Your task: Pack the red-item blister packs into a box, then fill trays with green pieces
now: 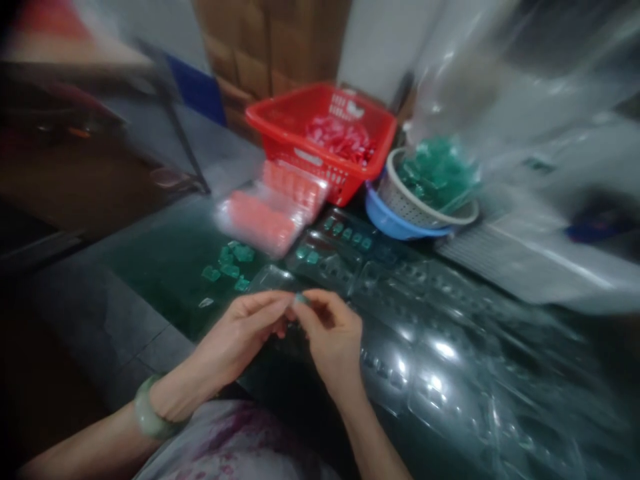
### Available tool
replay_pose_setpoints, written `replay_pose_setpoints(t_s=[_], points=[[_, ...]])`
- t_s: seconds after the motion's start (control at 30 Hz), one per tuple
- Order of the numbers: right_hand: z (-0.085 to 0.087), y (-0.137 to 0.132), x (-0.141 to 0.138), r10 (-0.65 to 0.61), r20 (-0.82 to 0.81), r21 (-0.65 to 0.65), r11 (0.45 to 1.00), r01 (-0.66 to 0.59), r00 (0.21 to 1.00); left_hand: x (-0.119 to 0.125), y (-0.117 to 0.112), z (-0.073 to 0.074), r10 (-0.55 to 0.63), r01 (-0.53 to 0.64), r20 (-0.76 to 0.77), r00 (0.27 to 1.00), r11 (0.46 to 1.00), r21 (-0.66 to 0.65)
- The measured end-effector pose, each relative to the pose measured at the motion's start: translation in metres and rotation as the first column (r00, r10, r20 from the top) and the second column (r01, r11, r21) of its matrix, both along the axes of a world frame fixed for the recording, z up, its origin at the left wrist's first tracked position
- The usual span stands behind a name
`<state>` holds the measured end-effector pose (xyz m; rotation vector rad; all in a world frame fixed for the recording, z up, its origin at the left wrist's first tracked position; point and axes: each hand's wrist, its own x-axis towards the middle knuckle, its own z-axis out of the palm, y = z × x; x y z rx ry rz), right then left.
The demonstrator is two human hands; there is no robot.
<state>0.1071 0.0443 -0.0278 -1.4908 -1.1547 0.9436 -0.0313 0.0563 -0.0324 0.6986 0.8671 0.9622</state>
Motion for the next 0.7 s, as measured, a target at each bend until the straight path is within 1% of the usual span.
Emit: replay_pose_setpoints(t_s=[0.07,0.1,0.13,0.2,0.23,0.3,0.37,0.43,0.5,0.6,0.63,0.7], points=[[-0.002,0.018,0.019,-0.036,0.16,0.062,0.998,0.027,0.986,-0.005,0.004,0.001,0.061,-0.056,-0.089,0.994,0.997,0.051],[-0.004,0.03,0.028,-0.048,0.244,0.106,0.994,0.023,0.969,-0.01,0.006,0.001,0.112,-0.1,-0.13,0.985,0.99,0.097],[-0.007,0.042,0.037,-0.045,0.321,0.141,0.99,-0.001,0.946,-0.016,0.008,0.001,0.171,-0.147,-0.164,0.971,0.978,0.15],[-0.014,0.064,0.05,0.0,0.467,0.177,0.98,-0.094,0.884,-0.032,0.013,0.003,0.292,-0.234,-0.222,0.931,0.939,0.253],[-0.018,0.073,0.054,0.034,0.541,0.176,0.973,-0.152,0.84,-0.041,0.015,0.004,0.35,-0.271,-0.25,0.903,0.914,0.301],[-0.025,0.086,0.056,0.092,0.683,0.137,0.959,-0.25,0.725,-0.061,0.021,0.005,0.458,-0.335,-0.3,0.837,0.862,0.381],[-0.029,0.092,0.054,0.122,0.791,0.078,0.952,-0.297,0.599,-0.08,0.026,0.006,0.541,-0.383,-0.329,0.774,0.814,0.437],[-0.032,0.094,0.052,0.128,0.858,0.042,0.948,-0.315,0.498,-0.095,0.03,0.004,0.59,-0.414,-0.344,0.731,0.784,0.463],[-0.034,0.095,0.052,0.118,0.894,0.039,0.941,-0.337,0.433,-0.107,0.033,0.0,0.625,-0.434,-0.36,0.693,0.76,0.483],[-0.037,0.097,0.056,0.113,0.908,0.049,0.928,-0.369,0.404,-0.117,0.035,-0.007,0.675,-0.462,-0.388,0.628,0.724,0.512],[-0.039,0.098,0.057,0.118,0.909,0.048,0.923,-0.383,0.399,-0.119,0.035,-0.009,0.679,-0.455,-0.419,0.602,0.724,0.519],[-0.041,0.101,0.058,0.127,0.925,0.035,0.91,-0.413,0.359,-0.123,0.036,-0.01,0.658,-0.393,-0.52,0.544,0.748,0.535]])
